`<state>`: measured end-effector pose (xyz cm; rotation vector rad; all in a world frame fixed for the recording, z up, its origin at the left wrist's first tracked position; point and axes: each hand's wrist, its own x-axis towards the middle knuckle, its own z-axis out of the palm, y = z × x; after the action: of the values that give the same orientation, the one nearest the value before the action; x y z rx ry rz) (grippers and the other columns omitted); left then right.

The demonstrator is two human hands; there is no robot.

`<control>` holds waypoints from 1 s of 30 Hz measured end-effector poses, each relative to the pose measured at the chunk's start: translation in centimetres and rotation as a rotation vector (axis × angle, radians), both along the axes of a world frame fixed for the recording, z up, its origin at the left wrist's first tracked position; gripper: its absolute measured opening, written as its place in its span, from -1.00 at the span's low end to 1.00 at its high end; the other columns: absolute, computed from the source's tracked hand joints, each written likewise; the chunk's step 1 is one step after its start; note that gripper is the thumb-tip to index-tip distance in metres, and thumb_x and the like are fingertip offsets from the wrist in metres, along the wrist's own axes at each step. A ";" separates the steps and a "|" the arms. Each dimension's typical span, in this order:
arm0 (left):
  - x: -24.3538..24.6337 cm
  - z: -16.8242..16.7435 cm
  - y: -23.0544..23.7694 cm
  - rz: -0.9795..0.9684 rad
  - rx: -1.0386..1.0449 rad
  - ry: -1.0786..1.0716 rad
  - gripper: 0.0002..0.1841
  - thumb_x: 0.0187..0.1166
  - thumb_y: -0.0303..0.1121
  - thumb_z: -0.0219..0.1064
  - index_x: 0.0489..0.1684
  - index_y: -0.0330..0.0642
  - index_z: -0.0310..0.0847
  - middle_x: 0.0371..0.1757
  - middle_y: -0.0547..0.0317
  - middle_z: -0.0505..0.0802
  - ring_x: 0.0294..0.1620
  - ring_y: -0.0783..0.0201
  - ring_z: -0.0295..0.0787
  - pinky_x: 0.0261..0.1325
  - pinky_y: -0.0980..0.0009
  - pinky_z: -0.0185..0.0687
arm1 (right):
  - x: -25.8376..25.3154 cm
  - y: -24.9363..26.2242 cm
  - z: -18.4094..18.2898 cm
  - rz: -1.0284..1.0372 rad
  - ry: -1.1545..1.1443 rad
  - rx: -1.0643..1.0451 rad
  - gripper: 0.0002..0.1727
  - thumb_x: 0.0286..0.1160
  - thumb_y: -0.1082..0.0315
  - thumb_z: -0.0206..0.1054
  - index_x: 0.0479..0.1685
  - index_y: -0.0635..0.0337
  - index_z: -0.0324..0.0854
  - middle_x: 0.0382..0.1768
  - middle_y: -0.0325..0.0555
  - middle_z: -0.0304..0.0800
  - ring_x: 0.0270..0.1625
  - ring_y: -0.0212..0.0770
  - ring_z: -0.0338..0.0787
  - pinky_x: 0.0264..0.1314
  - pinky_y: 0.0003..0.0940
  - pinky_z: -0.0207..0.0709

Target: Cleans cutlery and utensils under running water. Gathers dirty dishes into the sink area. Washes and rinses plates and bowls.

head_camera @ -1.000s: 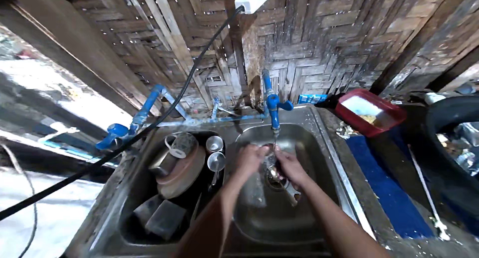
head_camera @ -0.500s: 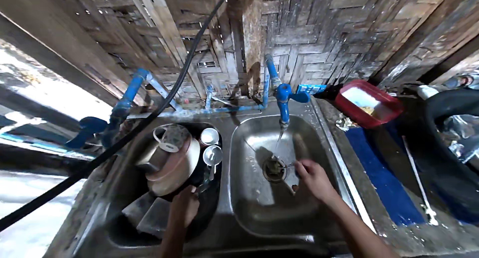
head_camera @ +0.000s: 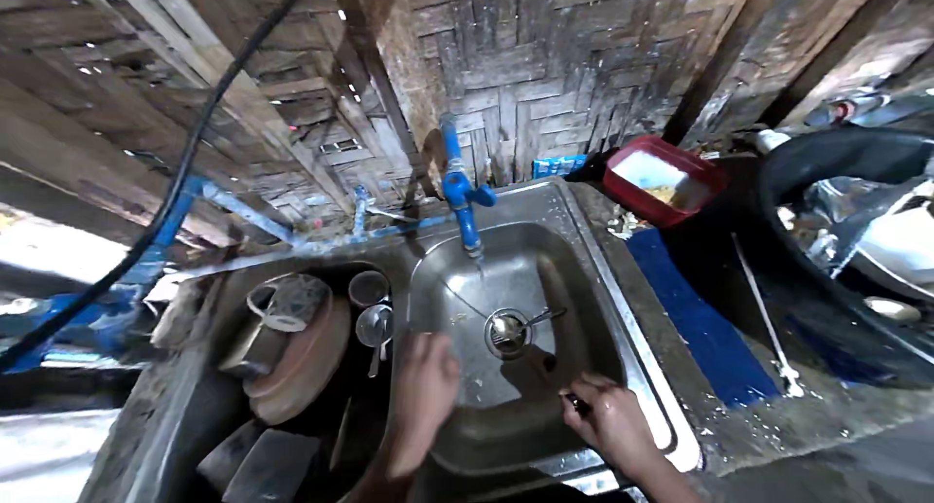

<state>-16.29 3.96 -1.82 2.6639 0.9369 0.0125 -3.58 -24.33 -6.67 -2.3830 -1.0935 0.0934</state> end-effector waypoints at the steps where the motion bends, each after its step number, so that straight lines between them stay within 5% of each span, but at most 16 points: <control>1: 3.0 -2.1 -1.7 -0.004 -0.149 0.092 -0.63 0.65 -0.09 0.20 0.27 0.00 0.72 0.20 0.06 0.85 0.18 0.07 0.84 0.27 -0.02 0.75 | 0.0 0.1 0.1 -0.006 0.011 -0.020 -0.78 0.46 -0.01 0.33 -0.24 -0.20 0.84 -0.26 -0.36 0.89 -0.18 -0.28 0.89 -0.22 -0.11 0.80; 3: 8.2 -8.0 -3.7 0.069 -0.368 0.236 -0.42 0.62 0.19 0.23 0.26 -0.15 0.70 0.14 -0.06 0.87 0.23 -0.02 0.82 0.34 -0.11 0.66 | -0.1 0.1 0.3 -0.003 0.032 -0.057 -0.74 0.50 -0.05 0.31 -0.12 -0.20 0.82 -0.15 -0.36 0.90 -0.10 -0.28 0.90 -0.17 -0.10 0.82; 5: 11.6 -12.1 -5.3 0.201 -0.390 0.283 -0.27 0.53 0.24 0.32 0.34 -0.31 0.64 0.27 -0.20 0.81 0.37 -0.10 0.74 0.46 -0.11 0.58 | 0.0 0.0 0.4 0.023 0.039 -0.041 -0.72 0.43 -0.02 0.35 -0.03 -0.18 0.82 -0.06 -0.32 0.90 -0.02 -0.24 0.90 -0.13 -0.10 0.83; 10: 14.7 -13.3 -7.2 0.310 -0.337 0.404 -0.27 0.38 -0.14 0.53 0.51 -0.40 0.48 0.46 -0.28 0.68 0.51 -0.15 0.61 0.55 -0.05 0.51 | 0.4 -0.9 0.5 0.094 0.076 0.039 -0.69 0.35 0.16 0.40 0.07 -0.10 0.83 -0.01 -0.17 0.86 0.08 -0.14 0.85 0.06 -0.15 0.79; 13: 13.3 -13.4 -6.3 0.299 -0.431 0.117 -0.54 0.55 -0.30 0.36 0.41 -0.25 0.61 0.31 -0.17 0.80 0.37 -0.05 0.74 0.47 -0.01 0.60 | 0.4 -0.8 0.0 0.047 0.102 0.091 -0.72 0.54 0.15 0.29 0.06 -0.06 0.83 -0.02 -0.19 0.86 0.12 -0.20 0.84 0.18 -0.24 0.76; 16: 11.2 -9.9 -5.6 0.408 -0.902 -0.341 -0.62 0.76 -0.39 0.20 0.50 -0.29 0.53 0.07 -0.11 0.80 -0.03 0.12 0.81 0.04 0.17 0.79 | 1.6 0.5 0.7 -0.087 0.358 0.247 -0.67 0.70 0.07 0.19 -0.05 0.07 0.78 -0.12 -0.16 0.82 -0.05 -0.26 0.82 0.06 -0.25 0.76; 18: 9.1 -5.4 -5.3 0.462 -1.157 -0.435 -0.70 0.74 -0.39 0.27 0.37 -0.21 0.59 -0.07 0.00 0.79 -0.26 0.18 0.77 -0.29 0.27 0.76 | 3.4 3.3 2.1 -0.179 0.505 0.386 -0.63 0.65 -0.02 0.22 -0.23 0.08 0.71 -0.26 -0.18 0.74 -0.26 -0.28 0.75 -0.18 -0.25 0.70; 21: 6.6 -0.6 -4.7 0.358 -1.160 -0.426 -0.74 0.70 -0.40 0.31 0.28 -0.20 0.67 -0.19 0.06 0.83 -0.42 0.27 0.73 -0.48 0.40 0.62 | 5.3 10.6 5.8 -0.051 0.442 0.494 -0.60 0.65 -0.02 0.24 -0.27 0.11 0.77 -0.13 -0.13 0.73 -0.04 -0.27 0.73 0.04 -0.29 0.67; 24: 5.7 1.7 -4.3 0.229 -0.917 -0.511 -0.85 0.54 -0.52 0.28 -0.08 -0.25 0.75 -0.43 0.13 0.82 -0.57 0.30 0.68 -0.49 0.36 0.64 | 5.2 18.1 6.7 0.221 0.273 0.375 -0.52 0.81 0.03 0.01 0.09 0.11 0.80 0.29 -0.08 0.80 0.50 -0.17 0.65 0.66 -0.17 0.43; 27: 5.1 3.4 -2.7 0.144 -0.675 -0.507 -0.80 0.67 -0.45 0.20 -0.21 -0.19 0.79 -0.27 0.22 0.87 -0.35 0.35 0.76 -0.19 0.32 0.72 | 6.7 22.1 9.2 0.180 0.354 0.231 -0.61 0.75 0.26 0.03 0.30 0.10 0.71 0.16 -0.03 0.85 0.28 -0.08 0.80 0.46 -0.05 0.60; 30: 5.3 5.2 -2.1 0.155 -0.576 -0.458 -0.83 0.61 -0.40 0.25 -0.23 -0.17 0.79 -0.23 0.22 0.88 -0.20 0.33 0.81 -0.01 0.25 0.74 | 6.0 23.2 11.3 0.163 0.335 0.204 -0.67 0.68 0.33 0.10 0.15 0.05 0.78 0.05 -0.03 0.88 0.18 -0.03 0.83 0.39 0.03 0.63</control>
<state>-11.03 1.90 3.35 1.9404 0.8315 0.3229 2.41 -1.11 4.60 -2.0058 -1.0755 0.4024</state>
